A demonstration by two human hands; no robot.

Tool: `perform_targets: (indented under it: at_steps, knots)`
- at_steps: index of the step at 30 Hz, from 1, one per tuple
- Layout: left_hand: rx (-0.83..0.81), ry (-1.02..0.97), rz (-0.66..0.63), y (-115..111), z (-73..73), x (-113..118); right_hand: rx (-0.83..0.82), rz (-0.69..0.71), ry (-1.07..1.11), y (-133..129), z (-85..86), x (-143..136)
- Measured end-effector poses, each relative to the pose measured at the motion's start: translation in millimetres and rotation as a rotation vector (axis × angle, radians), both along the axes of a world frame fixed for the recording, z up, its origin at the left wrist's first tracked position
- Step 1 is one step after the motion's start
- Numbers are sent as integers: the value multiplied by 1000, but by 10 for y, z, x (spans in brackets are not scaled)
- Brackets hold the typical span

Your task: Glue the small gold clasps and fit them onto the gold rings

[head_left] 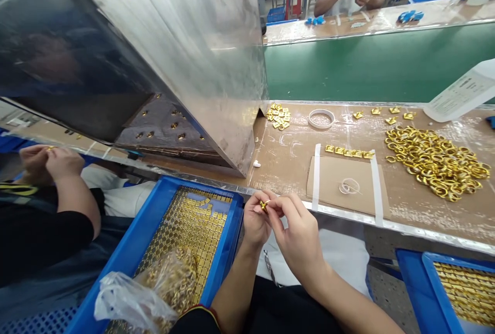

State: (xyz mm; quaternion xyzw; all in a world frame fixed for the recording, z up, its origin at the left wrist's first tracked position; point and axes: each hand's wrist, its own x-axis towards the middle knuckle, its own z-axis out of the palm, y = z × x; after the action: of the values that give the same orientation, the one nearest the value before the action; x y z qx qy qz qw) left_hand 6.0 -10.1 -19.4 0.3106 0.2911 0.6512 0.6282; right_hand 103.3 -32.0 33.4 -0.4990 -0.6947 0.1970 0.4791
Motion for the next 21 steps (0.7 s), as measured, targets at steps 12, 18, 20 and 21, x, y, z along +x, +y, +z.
perform_targets:
  at_steps: [12, 18, 20, 21]
  knots:
    - [-275, -281, -177, -73, 142, 55, 43, 28, 106, -66, -36, 61]
    - [-375, -402, -214, -186, 318, 127, 78, -5, 116, -158, -77, 138]
    - [-398, -453, -235, -223, 382, 148, 99, -1, 131, -182, -72, 166]
    - [-405, -465, -242, -239, 410, 159, 110, -2, 141, -193, -66, 180]
